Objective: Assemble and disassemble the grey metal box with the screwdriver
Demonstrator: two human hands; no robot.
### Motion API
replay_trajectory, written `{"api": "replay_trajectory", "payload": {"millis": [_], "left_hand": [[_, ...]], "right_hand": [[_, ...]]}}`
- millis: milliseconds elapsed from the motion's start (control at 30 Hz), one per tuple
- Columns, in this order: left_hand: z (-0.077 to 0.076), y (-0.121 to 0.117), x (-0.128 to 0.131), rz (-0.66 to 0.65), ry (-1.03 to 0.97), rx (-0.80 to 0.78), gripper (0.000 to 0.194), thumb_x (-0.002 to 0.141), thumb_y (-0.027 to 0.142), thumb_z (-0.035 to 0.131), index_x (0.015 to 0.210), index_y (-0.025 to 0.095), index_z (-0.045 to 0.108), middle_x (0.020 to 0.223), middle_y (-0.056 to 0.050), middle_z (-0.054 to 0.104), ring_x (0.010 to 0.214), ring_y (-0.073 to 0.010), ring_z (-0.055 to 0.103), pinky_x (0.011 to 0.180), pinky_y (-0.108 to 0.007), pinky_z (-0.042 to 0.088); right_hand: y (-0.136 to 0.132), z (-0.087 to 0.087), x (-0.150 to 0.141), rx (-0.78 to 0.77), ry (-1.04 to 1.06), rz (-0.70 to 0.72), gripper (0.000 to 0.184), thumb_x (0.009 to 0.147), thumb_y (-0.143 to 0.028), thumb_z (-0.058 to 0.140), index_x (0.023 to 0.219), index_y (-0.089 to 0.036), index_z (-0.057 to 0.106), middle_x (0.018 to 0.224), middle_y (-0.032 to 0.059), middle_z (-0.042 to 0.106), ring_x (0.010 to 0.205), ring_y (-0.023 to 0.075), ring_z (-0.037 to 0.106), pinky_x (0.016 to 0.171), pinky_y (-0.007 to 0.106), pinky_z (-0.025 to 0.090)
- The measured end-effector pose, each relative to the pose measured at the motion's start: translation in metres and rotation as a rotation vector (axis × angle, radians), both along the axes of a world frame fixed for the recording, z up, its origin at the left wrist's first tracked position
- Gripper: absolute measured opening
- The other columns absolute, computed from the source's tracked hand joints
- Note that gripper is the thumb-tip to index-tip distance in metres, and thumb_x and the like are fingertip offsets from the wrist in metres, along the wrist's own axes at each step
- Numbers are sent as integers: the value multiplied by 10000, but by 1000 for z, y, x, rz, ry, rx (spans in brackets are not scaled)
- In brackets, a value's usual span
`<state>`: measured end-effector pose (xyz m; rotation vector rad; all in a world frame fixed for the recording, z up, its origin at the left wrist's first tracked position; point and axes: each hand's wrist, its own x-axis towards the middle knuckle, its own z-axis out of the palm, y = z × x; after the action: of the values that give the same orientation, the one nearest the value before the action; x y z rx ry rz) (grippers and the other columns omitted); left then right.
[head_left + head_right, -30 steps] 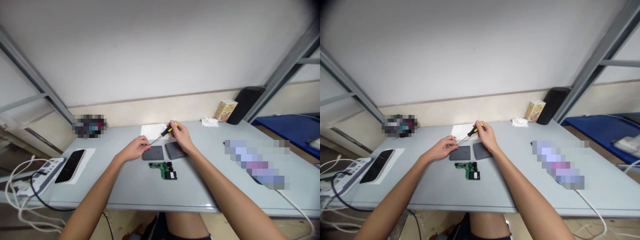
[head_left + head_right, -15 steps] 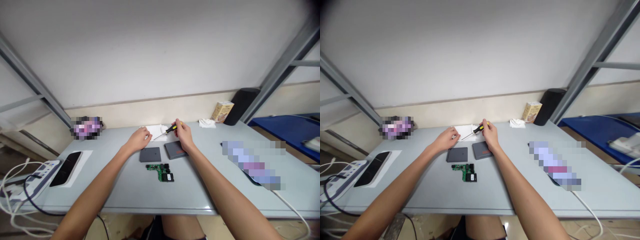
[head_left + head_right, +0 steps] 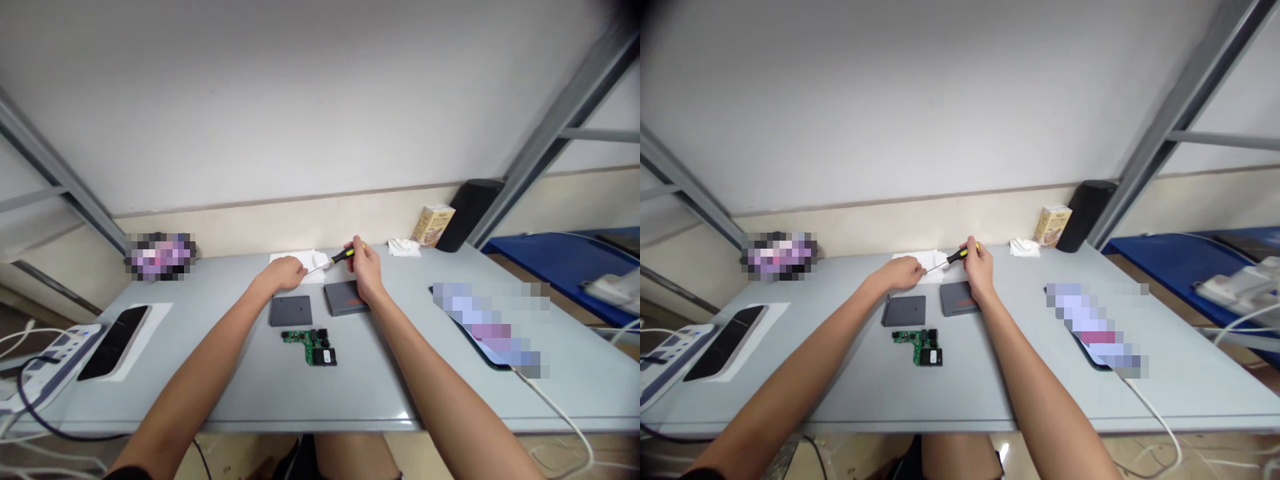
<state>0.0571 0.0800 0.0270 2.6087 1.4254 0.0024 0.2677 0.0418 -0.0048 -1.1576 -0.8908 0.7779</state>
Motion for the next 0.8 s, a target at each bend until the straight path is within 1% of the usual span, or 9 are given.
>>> {"api": "replay_trajectory", "payload": {"millis": [67,100,167,267,333,400,533,667,800], "left_hand": [[6,-17,-10,-10,-22,20,406,1022,359,482,723,184,694,907,-143,726,863,-286,677,784,-368,472],[9,-28,-16,-37,-73,52,403,1035,377,467,763,185,695,938,-140,713,895,-291,664,797,-376,475],[11,-53,-28,-106,-185,106,344,1046,424,480,911,199,703,1001,-118,692,993,-293,636,847,-385,480],[6,-87,-44,-202,-269,106,295,1066,436,488,1137,232,689,1160,-98,675,1106,-277,603,958,-408,464],[-2,-100,-53,-226,-263,91,275,1085,379,464,1214,247,669,1259,-94,654,1187,-275,581,1015,-426,441],[-11,-103,-58,-225,-235,94,262,1085,317,459,1235,244,661,1316,-99,637,1238,-284,558,1038,-447,426],[-24,-94,-61,-221,-171,138,263,1073,264,464,1259,231,647,1254,-101,657,1172,-278,575,975,-446,442],[-29,-83,-61,-219,-135,228,280,1071,246,452,1253,220,663,1159,-99,668,1095,-273,585,911,-436,459],[-32,-78,-65,-215,-189,279,265,1063,232,463,1198,216,691,1126,-96,671,1066,-264,599,889,-427,471]], "right_hand": [[0,1,0,-8,47,-16,609,857,-821,558,796,-222,655,520,-46,430,465,138,400,457,290,311],[0,1,1,-13,73,-24,603,857,-812,567,793,-219,655,527,-43,439,466,135,402,457,289,313],[0,2,1,-24,116,-35,585,858,-790,588,784,-214,653,536,-40,454,467,129,405,458,288,315],[0,2,1,-33,158,-38,546,856,-750,624,773,-211,655,532,-40,459,466,123,401,456,283,310],[0,2,0,-34,164,-38,533,855,-735,637,769,-209,657,522,-43,457,461,120,396,452,280,305],[-1,2,-1,-36,159,-41,535,857,-736,636,768,-209,656,511,-46,451,455,120,395,449,279,305],[-4,2,-9,-48,162,-47,544,855,-743,626,751,-209,645,526,-46,468,454,115,401,449,277,304],[-8,1,-20,-33,139,-63,529,864,-721,620,740,-208,656,539,-55,457,473,109,396,472,275,301],[-10,-2,-28,-40,132,-75,491,884,-675,625,736,-208,663,563,-51,475,510,112,415,499,272,321]]}}
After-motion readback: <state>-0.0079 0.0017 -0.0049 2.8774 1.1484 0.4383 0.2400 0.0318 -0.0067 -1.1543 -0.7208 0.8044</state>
